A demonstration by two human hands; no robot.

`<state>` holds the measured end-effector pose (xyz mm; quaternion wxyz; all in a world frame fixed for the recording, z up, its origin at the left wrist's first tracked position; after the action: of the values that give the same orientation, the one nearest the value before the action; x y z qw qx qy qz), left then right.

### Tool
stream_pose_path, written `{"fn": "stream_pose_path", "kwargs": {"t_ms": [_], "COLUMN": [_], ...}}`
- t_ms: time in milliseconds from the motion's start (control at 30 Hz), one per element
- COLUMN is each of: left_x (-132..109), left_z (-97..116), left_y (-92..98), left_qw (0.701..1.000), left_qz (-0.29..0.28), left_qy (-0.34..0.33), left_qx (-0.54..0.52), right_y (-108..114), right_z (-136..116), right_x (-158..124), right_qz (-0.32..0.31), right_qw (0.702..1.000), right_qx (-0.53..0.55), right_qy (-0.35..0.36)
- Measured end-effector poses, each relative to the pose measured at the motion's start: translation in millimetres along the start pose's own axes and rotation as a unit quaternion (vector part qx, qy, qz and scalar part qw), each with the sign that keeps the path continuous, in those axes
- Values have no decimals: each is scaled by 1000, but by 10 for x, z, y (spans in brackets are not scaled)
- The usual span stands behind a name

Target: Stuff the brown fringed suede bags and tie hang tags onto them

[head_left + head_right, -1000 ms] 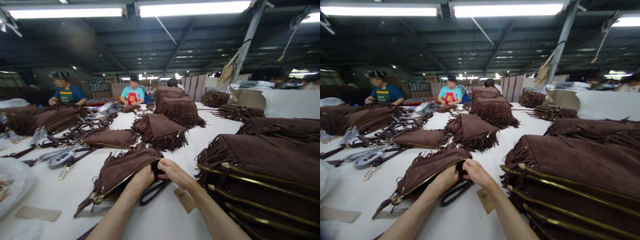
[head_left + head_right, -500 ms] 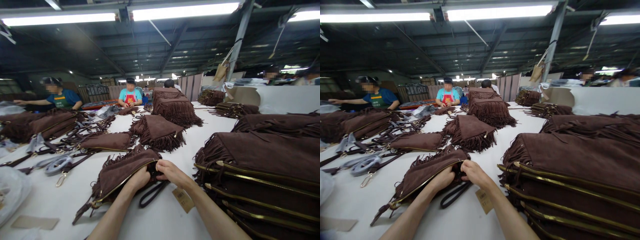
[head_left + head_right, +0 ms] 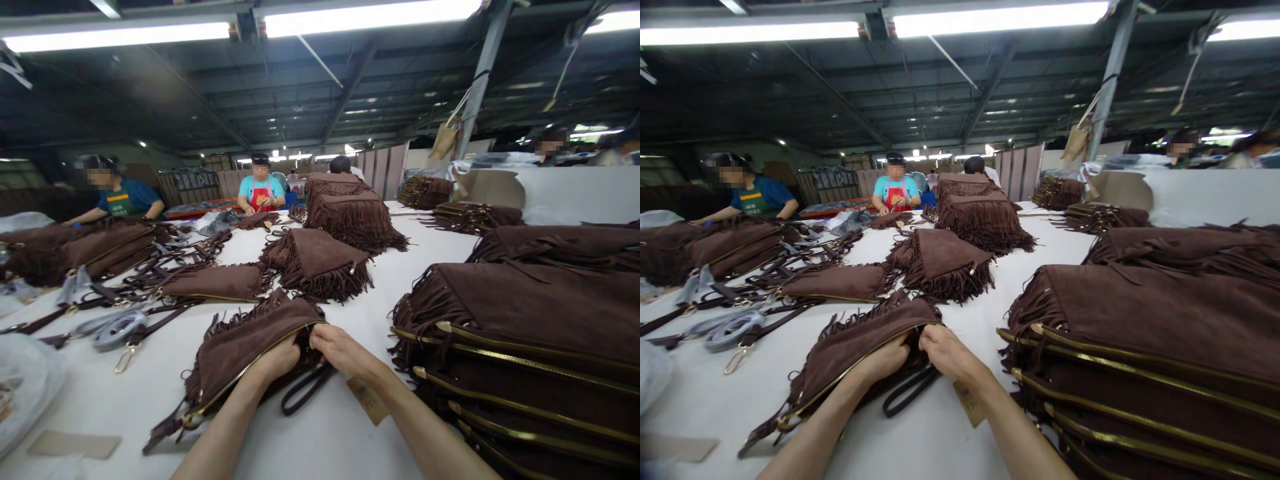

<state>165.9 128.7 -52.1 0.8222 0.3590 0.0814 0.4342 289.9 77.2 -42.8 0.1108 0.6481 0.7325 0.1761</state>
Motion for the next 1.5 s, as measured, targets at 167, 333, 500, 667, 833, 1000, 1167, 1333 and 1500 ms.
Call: {"fn": "stream_pose_path", "kwargs": {"t_ms": [167, 333, 500, 667, 833, 1000, 1167, 1333, 1500], "left_x": [-9, -15, -18, 4, -21, -35, -26, -96, -201], "left_z": [12, 78, 59, 4, 16, 4, -36, -10, 99], "left_y": [75, 72, 30, 17, 25, 27, -1, 9, 103], "left_qw": [1000, 999, 987, 985, 990, 992, 995, 995, 995], "left_qz": [6, -5, 20, 39, 33, 32, 51, 91, 95], "left_qy": [10, 19, 40, 25, 34, 52, 50, 33, 10], "left_qx": [6, -33, -153, -167, -135, -106, -76, -29, -21], "right_y": [25, 36, 69, 20, -81, -139, -132, -144, -166], "right_z": [-12, -66, -124, -189, -171, -120, -118, -117, -111], "right_x": [2, -9, -30, -56, -57, -28, -32, -13, -4], "right_qz": [-3, -8, 13, 84, 134, 140, 119, 106, 99], "right_qw": [1000, 1000, 997, 973, 944, 928, 930, 935, 927], "right_qx": [13, 23, -78, -215, -301, -344, -342, -327, -352], "right_qy": [1, 10, 16, 22, 6, 23, 69, 91, 79]}}
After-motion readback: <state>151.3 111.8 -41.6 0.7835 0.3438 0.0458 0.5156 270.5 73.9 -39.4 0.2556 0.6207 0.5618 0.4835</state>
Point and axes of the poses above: each hand's wrist, its own x-axis towards the middle knuckle, its own y-axis out of the back of the hand, z = x × y, the point moved 5 cm from there along x, towards the middle knuckle
